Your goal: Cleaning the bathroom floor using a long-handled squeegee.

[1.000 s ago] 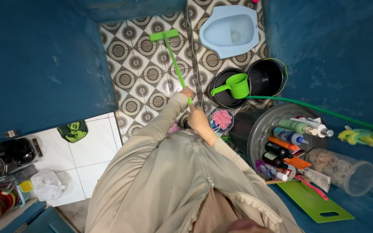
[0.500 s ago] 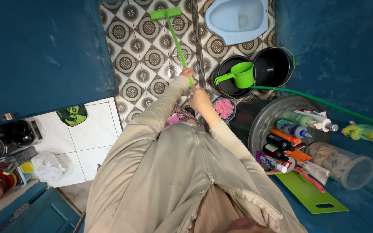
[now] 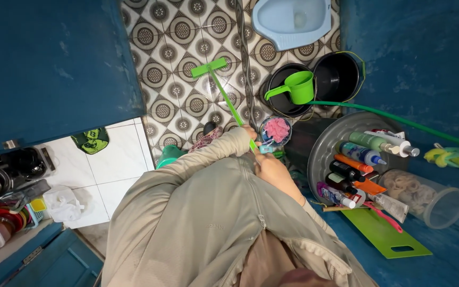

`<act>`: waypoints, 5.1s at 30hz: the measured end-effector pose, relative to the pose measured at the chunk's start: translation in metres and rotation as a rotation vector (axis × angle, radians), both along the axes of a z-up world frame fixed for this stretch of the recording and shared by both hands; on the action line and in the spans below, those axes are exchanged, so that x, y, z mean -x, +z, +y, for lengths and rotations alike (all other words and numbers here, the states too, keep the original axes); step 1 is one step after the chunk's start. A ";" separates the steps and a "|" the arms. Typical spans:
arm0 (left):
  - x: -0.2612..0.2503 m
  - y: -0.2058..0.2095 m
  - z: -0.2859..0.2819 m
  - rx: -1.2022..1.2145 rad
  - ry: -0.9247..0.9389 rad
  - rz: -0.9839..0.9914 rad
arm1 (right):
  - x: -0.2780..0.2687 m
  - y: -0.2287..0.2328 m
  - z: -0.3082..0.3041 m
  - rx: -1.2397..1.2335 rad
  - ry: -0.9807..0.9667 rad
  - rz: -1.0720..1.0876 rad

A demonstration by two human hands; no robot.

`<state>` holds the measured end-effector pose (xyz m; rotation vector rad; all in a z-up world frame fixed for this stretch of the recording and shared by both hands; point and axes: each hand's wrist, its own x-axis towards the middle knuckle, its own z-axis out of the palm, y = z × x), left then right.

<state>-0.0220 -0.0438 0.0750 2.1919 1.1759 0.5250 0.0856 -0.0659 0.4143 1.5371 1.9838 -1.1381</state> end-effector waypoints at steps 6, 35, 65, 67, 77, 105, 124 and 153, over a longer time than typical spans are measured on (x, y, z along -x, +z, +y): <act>-0.013 -0.061 0.014 0.082 -0.130 0.287 | -0.004 -0.037 -0.010 -0.146 -0.042 0.004; 0.174 -0.091 0.176 0.094 0.401 0.250 | 0.148 -0.197 0.140 -0.273 -0.107 0.099; -0.006 -0.097 -0.007 -0.298 -0.040 0.252 | -0.008 -0.144 -0.024 0.024 -0.138 0.092; 0.015 -0.085 0.014 -0.021 0.021 0.277 | 0.014 -0.151 -0.016 -0.011 -0.138 0.123; 0.159 -0.045 0.108 -0.157 -0.030 0.482 | 0.137 -0.194 0.063 -0.143 -0.160 0.130; 0.089 0.082 -0.034 0.249 -0.849 0.185 | 0.069 -0.114 -0.120 -0.099 -0.318 0.057; 0.315 0.080 0.125 -0.299 -0.055 0.369 | 0.280 -0.194 0.090 -0.301 -0.309 0.190; 0.179 0.101 -0.050 -0.376 0.205 -0.441 | 0.126 -0.071 -0.055 0.511 -0.686 0.712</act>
